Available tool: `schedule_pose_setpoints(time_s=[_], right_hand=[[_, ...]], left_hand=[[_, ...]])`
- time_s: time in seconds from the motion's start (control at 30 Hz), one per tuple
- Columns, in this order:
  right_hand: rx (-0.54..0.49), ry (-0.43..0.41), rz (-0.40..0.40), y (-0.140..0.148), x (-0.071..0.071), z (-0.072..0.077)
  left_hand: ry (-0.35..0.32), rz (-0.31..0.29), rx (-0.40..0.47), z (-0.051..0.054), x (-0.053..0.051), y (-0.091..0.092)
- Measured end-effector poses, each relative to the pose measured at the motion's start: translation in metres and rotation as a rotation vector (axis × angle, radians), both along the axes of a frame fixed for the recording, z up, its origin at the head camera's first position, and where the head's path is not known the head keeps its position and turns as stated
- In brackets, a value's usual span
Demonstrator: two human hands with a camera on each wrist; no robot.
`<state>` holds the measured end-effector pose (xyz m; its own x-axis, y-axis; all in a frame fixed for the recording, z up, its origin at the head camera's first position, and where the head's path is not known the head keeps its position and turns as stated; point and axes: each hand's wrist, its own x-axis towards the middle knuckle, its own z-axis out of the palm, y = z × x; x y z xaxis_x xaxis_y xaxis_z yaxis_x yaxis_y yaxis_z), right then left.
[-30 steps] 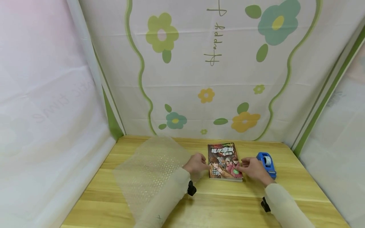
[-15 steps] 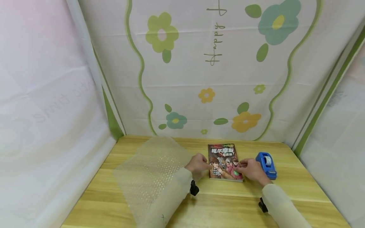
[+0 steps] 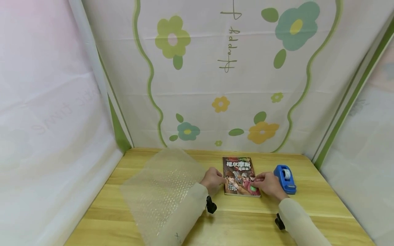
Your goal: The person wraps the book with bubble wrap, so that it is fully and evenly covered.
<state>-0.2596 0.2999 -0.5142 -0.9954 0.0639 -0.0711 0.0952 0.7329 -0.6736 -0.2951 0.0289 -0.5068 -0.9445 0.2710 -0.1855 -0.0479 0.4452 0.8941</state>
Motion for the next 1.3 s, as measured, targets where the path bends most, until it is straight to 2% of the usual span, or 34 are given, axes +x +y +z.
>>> schedule_pose_setpoints(time_s=[0.23,0.47,0.63,0.73,0.93,1.1,1.3], right_hand=[[-0.036,-0.011,-0.04,0.001,-0.002,-0.005],[-0.043,-0.009,-0.039,0.001,-0.002,-0.007],[-0.043,-0.01,-0.046,0.0,-0.002,-0.007],[-0.038,-0.012,-0.048,-0.001,-0.002,-0.006],[-0.034,-0.014,-0.056,-0.003,-0.003,-0.003],[-0.038,-0.033,-0.079,-0.005,-0.003,-0.002],[-0.007,-0.057,-0.076,-0.007,-0.002,0.006]], left_hand=[[-0.013,0.023,0.023,-0.005,0.001,0.004],[-0.042,-0.042,0.054,-0.008,0.0,0.007],[-0.033,-0.041,0.039,-0.005,0.005,0.007],[-0.025,-0.015,0.045,-0.003,0.008,0.008],[-0.017,0.077,0.078,-0.001,0.013,0.011],[-0.024,0.134,0.113,-0.005,0.012,0.012],[-0.052,0.166,0.171,-0.011,0.007,0.013]])
